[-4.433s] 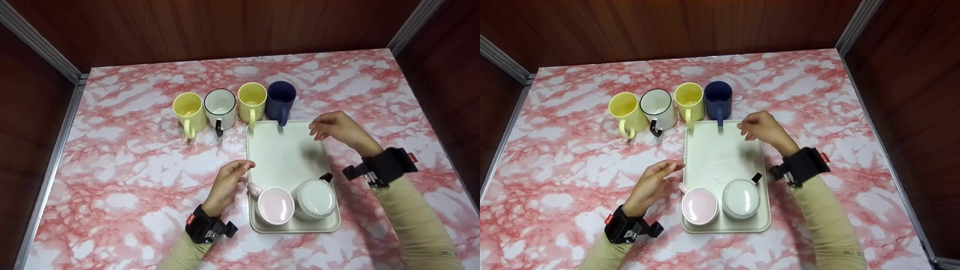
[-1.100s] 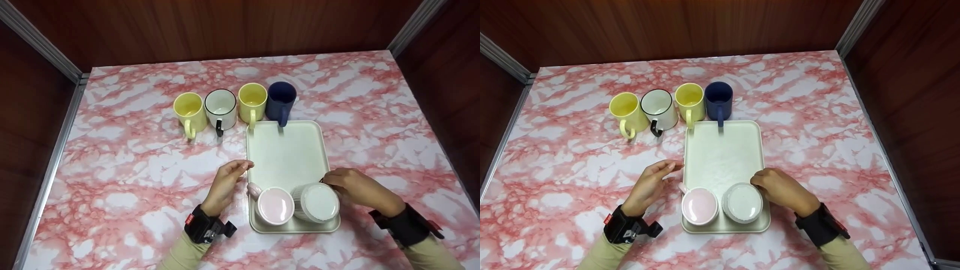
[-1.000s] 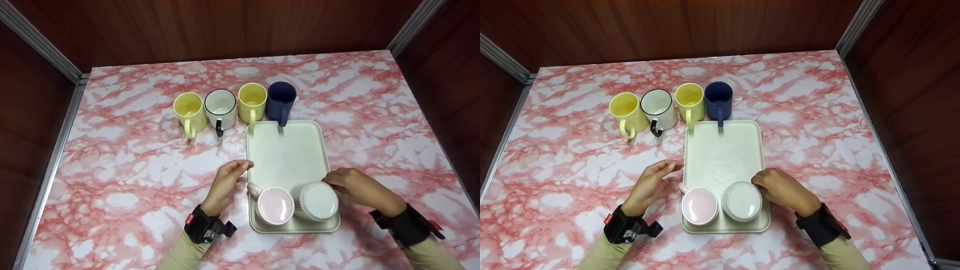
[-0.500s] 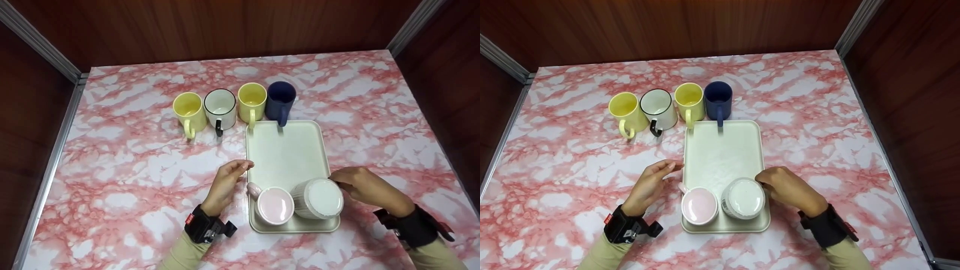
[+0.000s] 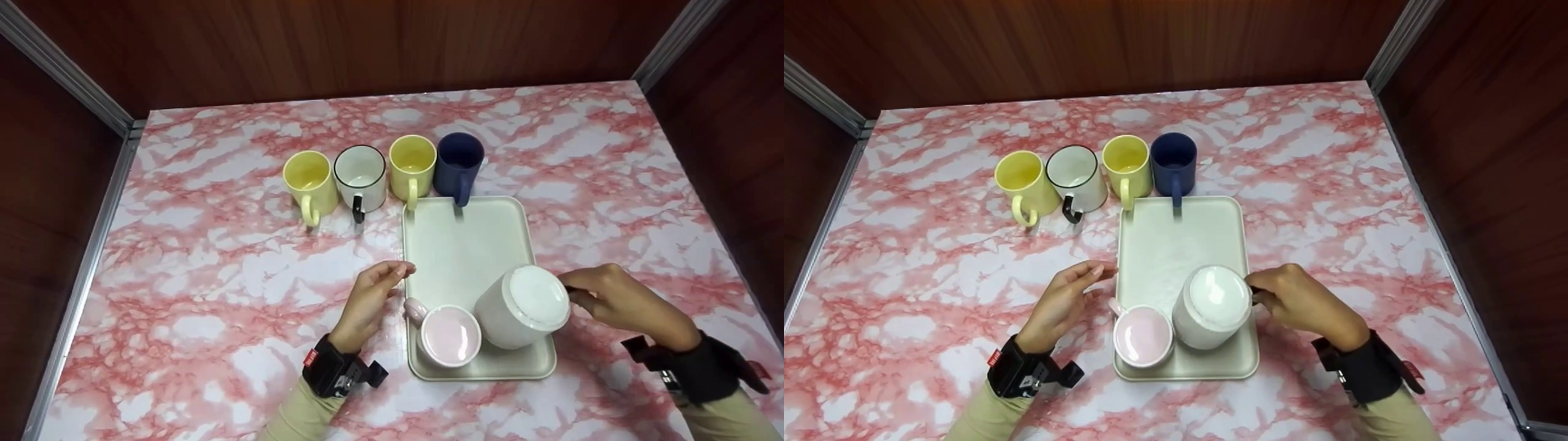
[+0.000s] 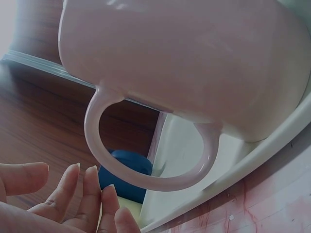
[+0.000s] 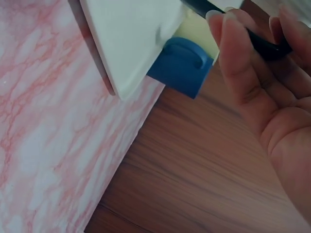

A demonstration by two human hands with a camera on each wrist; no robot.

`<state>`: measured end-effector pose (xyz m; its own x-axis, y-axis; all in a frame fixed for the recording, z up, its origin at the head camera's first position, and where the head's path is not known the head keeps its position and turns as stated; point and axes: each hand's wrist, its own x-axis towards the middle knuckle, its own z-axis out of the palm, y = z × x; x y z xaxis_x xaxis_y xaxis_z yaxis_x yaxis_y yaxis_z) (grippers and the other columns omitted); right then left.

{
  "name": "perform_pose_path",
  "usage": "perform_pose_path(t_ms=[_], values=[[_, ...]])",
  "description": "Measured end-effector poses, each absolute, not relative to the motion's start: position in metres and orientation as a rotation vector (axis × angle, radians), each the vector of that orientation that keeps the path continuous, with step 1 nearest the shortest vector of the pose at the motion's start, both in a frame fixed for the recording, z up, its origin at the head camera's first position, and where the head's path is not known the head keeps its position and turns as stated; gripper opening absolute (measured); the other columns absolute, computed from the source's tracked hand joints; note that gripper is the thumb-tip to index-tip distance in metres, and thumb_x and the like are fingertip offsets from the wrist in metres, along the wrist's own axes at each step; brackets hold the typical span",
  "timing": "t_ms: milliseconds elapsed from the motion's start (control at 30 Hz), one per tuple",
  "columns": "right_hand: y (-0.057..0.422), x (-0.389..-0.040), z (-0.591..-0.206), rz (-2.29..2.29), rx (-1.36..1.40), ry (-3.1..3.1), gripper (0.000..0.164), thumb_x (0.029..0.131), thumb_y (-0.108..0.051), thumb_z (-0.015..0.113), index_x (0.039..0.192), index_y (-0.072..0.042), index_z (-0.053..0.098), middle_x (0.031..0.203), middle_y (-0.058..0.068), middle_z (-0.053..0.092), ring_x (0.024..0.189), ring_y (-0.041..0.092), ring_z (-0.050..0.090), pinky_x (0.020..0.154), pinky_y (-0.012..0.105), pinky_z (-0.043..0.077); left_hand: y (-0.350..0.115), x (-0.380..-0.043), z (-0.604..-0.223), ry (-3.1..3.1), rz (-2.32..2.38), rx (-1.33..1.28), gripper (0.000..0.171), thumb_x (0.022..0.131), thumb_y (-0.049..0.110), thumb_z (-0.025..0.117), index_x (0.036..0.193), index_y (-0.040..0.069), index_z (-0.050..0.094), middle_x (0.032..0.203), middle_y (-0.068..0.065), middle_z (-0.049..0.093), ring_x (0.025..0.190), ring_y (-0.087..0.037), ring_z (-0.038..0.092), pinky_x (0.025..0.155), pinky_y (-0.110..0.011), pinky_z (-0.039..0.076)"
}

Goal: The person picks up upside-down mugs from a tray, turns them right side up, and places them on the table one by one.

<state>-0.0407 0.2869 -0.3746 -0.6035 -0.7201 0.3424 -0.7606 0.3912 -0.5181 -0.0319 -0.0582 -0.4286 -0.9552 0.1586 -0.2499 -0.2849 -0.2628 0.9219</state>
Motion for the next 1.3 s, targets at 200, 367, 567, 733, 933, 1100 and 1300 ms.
perform_pose_path(t_ms=[200,367,567,733,933,1100,1300], values=[[0.288,-0.042,-0.369,1.120,1.353,-2.485,0.041,0.059,0.025,0.063,0.087,-0.005,0.066,0.068,-0.005,0.058,0.057,-0.001,0.047,0.047,0.013,0.036,-0.058,-0.032,-0.430,1.708,2.293,-0.137,0.023,0.091,0.013,0.055,0.103,-0.006,0.061,0.101,-0.008,0.063,0.108,-0.033,0.047,0.085,-0.041,0.034],[0.285,-0.041,-0.363,1.252,1.317,-2.459,0.042,0.057,0.029,0.060,0.084,-0.004,0.065,0.064,-0.002,0.058,0.053,0.001,0.051,0.044,0.013,0.038,-0.058,-0.032,-0.428,1.707,2.291,-0.142,0.024,0.091,0.013,0.055,0.104,-0.006,0.061,0.101,-0.008,0.063,0.104,-0.027,0.050,0.085,-0.040,0.035],[0.281,-0.036,-0.359,1.432,1.211,-2.526,0.043,0.065,0.029,0.055,0.081,-0.010,0.062,0.060,-0.003,0.057,0.051,0.002,0.053,0.043,0.015,0.041,-0.057,-0.033,-0.427,1.711,2.289,-0.117,0.024,0.091,0.011,0.054,0.105,-0.008,0.060,0.099,-0.007,0.063,0.097,-0.020,0.054,0.082,-0.039,0.038],[0.273,-0.034,-0.357,1.628,1.121,-2.530,0.039,0.071,0.028,0.053,0.083,-0.008,0.064,0.064,0.005,0.062,0.050,0.013,0.056,0.044,0.020,0.044,-0.057,-0.033,-0.426,1.725,2.263,-0.088,0.025,0.091,0.012,0.054,0.106,-0.007,0.060,0.099,-0.008,0.064,0.095,-0.019,0.055,0.083,-0.040,0.038],[0.260,-0.028,-0.356,2.031,0.919,-2.489,0.026,0.081,0.022,0.048,0.093,0.006,0.065,0.077,0.017,0.067,0.054,0.021,0.060,0.047,0.027,0.047,-0.056,-0.033,-0.422,1.729,2.233,-0.054,0.025,0.091,0.011,0.053,0.108,-0.006,0.059,0.101,-0.009,0.064,0.096,-0.018,0.056,0.085,-0.041,0.038],[0.247,-0.023,-0.358,2.301,0.763,-2.377,0.022,0.085,0.018,0.048,0.103,0.015,0.059,0.079,0.024,0.063,0.060,0.026,0.062,0.050,0.033,0.051,-0.054,-0.032,-0.417,1.690,2.258,0.004,0.026,0.091,0.009,0.052,0.109,-0.009,0.057,0.099,-0.011,0.064,0.101,-0.028,0.055,0.094,-0.045,0.035],[0.230,-0.019,-0.360,2.345,0.634,-2.332,0.018,0.087,0.013,0.049,0.102,0.016,0.058,0.076,0.025,0.062,0.055,0.028,0.060,0.049,0.035,0.051,-0.050,-0.031,-0.410,1.684,2.206,0.060,0.027,0.091,0.010,0.055,0.110,-0.010,0.056,0.103,-0.019,0.061,0.101,-0.030,0.055,0.092,-0.042,0.040]])
